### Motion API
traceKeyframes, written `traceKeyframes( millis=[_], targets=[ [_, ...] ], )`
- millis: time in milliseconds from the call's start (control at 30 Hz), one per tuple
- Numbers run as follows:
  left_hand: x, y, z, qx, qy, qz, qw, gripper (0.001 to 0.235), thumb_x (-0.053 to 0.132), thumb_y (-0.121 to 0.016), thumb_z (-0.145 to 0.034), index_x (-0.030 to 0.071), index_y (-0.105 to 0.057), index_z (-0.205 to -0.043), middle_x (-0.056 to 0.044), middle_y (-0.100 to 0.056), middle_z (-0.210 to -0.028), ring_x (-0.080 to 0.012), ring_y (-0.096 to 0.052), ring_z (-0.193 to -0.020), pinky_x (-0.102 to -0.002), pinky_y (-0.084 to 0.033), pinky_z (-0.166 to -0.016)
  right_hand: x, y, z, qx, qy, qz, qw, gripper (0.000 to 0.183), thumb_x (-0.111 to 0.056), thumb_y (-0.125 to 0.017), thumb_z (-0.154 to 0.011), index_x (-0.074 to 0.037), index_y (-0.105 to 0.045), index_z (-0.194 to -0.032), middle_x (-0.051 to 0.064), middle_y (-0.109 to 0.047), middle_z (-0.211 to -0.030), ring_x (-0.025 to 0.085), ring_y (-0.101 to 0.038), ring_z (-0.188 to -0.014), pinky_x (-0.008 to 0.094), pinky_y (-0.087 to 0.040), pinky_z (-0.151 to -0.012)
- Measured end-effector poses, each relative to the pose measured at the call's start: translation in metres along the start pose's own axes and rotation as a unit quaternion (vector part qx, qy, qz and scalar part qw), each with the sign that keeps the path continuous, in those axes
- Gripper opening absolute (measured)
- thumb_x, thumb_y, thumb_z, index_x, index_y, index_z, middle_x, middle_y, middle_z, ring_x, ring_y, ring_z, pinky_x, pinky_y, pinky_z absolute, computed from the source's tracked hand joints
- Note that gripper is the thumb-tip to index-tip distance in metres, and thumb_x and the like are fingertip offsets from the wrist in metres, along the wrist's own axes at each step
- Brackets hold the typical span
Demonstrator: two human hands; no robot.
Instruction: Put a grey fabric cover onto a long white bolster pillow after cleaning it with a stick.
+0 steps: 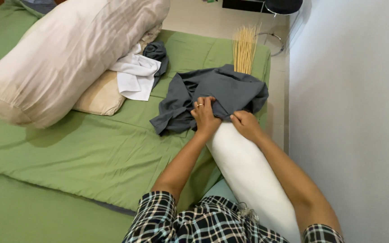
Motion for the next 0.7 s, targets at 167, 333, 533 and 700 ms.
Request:
traceKeyframes(
  millis=[167, 333, 533, 700],
  targets=[
    [-0.016, -0.022, 0.013, 0.003, -0.064, 0.007, 0.998, 0.055, 0.005, -0.078, -0.063, 0.014, -0.062, -0.115, -0.009, -0.056, -0.114, -0.0336, -0.052, -0.113, -0.048, -0.039, -0.092, -0.062, 0.039, 0.041, -0.126, 0.011, 0.088, 0.988, 0.045, -0.038, -0.069, -0.091, -0.001, -0.06, -0.068, 0.018, -0.057, -0.063, 0.037, -0.055, -0.057, 0.049, -0.044, -0.06],
    [-0.042, -0.011, 0.011, -0.048, -0.086, 0.176, 0.979, 0.056, -0.003, -0.073, -0.061, 0.009, -0.066, -0.115, -0.011, -0.058, -0.115, -0.0328, -0.06, -0.105, -0.041, -0.05, -0.09, -0.037, 0.036, 0.057, -0.056, -0.022, 0.087, 0.994, 0.059, -0.049, -0.076, -0.083, 0.004, -0.055, -0.068, 0.02, -0.055, -0.065, 0.037, -0.055, -0.062, 0.048, -0.045, -0.063],
    [-0.12, -0.052, 0.048, -0.041, -0.091, 0.242, 0.965, 0.028, 0.005, -0.075, -0.082, 0.003, -0.068, -0.109, -0.014, -0.067, -0.11, -0.0291, -0.067, -0.102, -0.035, -0.053, -0.088, 0.004, 0.037, 0.068, 0.048, -0.002, 0.059, 0.997, 0.059, -0.052, -0.075, -0.085, 0.005, -0.057, -0.087, 0.023, -0.059, -0.088, 0.038, -0.057, -0.085, 0.048, -0.047, -0.077],
    [-0.101, -0.084, 0.044, 0.016, 0.012, 0.279, 0.96, 0.011, 0.007, -0.064, -0.098, -0.001, -0.067, -0.104, -0.013, -0.07, -0.092, -0.0229, -0.066, -0.085, -0.033, -0.052, -0.079, 0.005, 0.048, 0.069, 0.096, -0.105, 0.035, 0.989, 0.067, -0.053, -0.078, -0.084, 0.003, -0.057, -0.115, 0.022, -0.058, -0.115, 0.038, -0.056, -0.111, 0.047, -0.045, -0.095]
  ],
)
Point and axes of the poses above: each hand's wrist, its own z-axis away from the middle knuckle, its own y-axis out of the back of the hand, x = y × z, the point moved 1 cm from there along -z, towards the middle knuckle
